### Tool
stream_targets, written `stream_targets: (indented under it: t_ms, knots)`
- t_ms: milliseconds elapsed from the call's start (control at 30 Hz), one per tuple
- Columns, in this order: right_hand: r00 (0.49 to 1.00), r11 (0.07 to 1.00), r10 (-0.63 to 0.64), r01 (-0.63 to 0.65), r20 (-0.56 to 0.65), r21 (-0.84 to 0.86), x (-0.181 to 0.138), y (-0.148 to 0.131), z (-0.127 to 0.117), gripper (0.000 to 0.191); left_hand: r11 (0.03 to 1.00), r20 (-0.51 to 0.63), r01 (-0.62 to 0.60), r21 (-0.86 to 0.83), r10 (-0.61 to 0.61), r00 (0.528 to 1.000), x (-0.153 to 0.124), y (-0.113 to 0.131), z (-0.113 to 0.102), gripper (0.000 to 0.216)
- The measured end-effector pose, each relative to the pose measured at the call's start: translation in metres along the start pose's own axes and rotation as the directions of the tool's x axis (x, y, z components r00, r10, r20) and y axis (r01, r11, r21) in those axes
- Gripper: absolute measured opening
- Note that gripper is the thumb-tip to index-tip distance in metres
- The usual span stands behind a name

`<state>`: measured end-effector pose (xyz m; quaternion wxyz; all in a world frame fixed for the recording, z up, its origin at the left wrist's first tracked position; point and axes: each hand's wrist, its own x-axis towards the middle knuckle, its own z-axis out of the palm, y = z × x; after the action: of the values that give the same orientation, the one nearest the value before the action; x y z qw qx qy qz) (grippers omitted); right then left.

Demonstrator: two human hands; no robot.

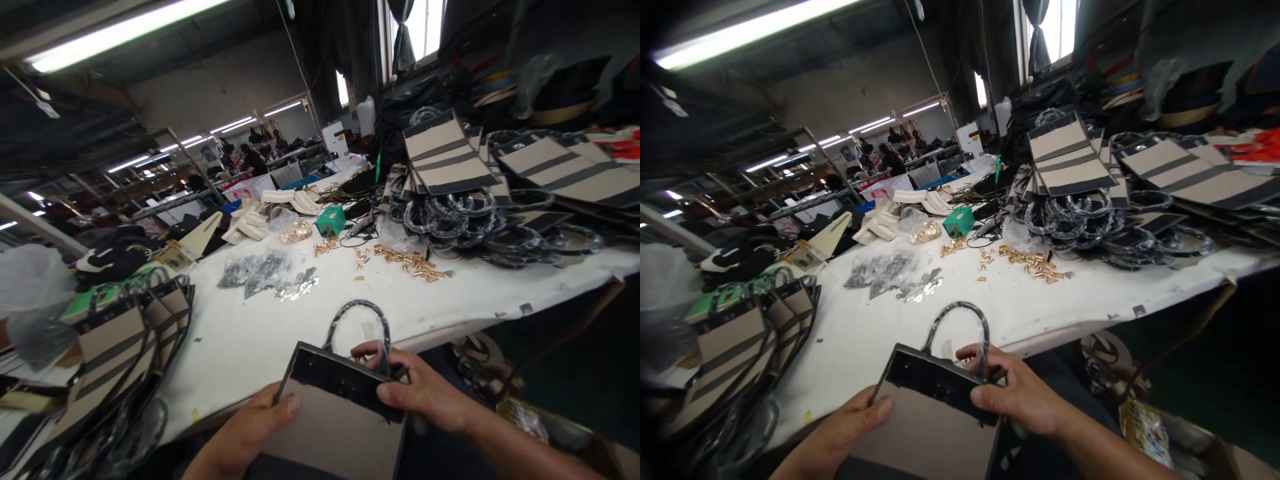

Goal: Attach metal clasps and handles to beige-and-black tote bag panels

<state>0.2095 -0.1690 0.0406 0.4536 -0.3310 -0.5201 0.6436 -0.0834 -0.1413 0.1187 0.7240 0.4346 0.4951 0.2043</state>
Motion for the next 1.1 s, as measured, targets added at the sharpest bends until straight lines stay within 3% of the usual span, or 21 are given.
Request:
stream_targets:
  t_ms: [100,167,267,400,600,833,900,967,1033,1100]
  knots:
    - [0.997,0.997,0.081,-0.081,-0.005,0.019,-0.013,0.005,0.000,0.047,0.996,0.057,0.022,-0.086,-0.017,0.998,0.009,-0.004,0.014,0.047]
    - [0.991,0.993,0.114,-0.116,-0.063,-0.031,-0.018,0.006,-0.002,0.048,0.996,0.022,-0.009,-0.086,0.011,1.000,0.018,-0.003,0.018,0.053]
    - [0.982,0.991,0.103,-0.116,-0.159,-0.070,-0.021,0.011,-0.005,0.048,0.997,-0.022,-0.072,-0.004,0.072,0.997,0.039,0.001,0.013,0.072]
    - [0.953,0.986,0.151,-0.166,-0.262,-0.035,-0.024,0.037,0.002,0.044,0.984,0.095,-0.124,0.130,0.112,0.989,0.079,0.003,-0.002,0.086]
    - [0.849,0.910,0.411,-0.403,-0.332,0.096,-0.026,0.090,0.018,0.044,0.941,0.068,-0.122,0.317,0.106,0.992,0.137,-0.018,-0.013,0.082]
    - [0.781,0.893,0.450,-0.385,-0.433,0.233,-0.007,0.100,0.004,0.040,0.857,-0.008,-0.207,0.471,0.239,0.971,0.167,-0.033,-0.010,0.069]
    - [0.769,0.891,0.453,-0.380,-0.450,0.247,-0.004,0.100,0.003,0.038,0.733,-0.122,-0.222,0.643,0.384,0.915,0.166,-0.038,-0.006,0.061]
    - [0.754,0.885,0.466,-0.395,-0.463,0.248,-0.003,0.101,0.006,0.039,0.526,-0.190,-0.202,0.826,0.598,0.779,0.161,-0.048,0.000,0.049]
    - [0.739,0.876,0.482,-0.413,-0.471,0.249,-0.004,0.102,0.010,0.041,0.335,-0.142,-0.174,0.926,0.736,0.662,0.154,-0.060,0.009,0.033]
    - [0.727,0.870,0.492,-0.427,-0.479,0.245,-0.004,0.102,0.013,0.043,0.230,-0.072,-0.175,0.957,0.776,0.627,0.146,-0.074,0.018,0.028]
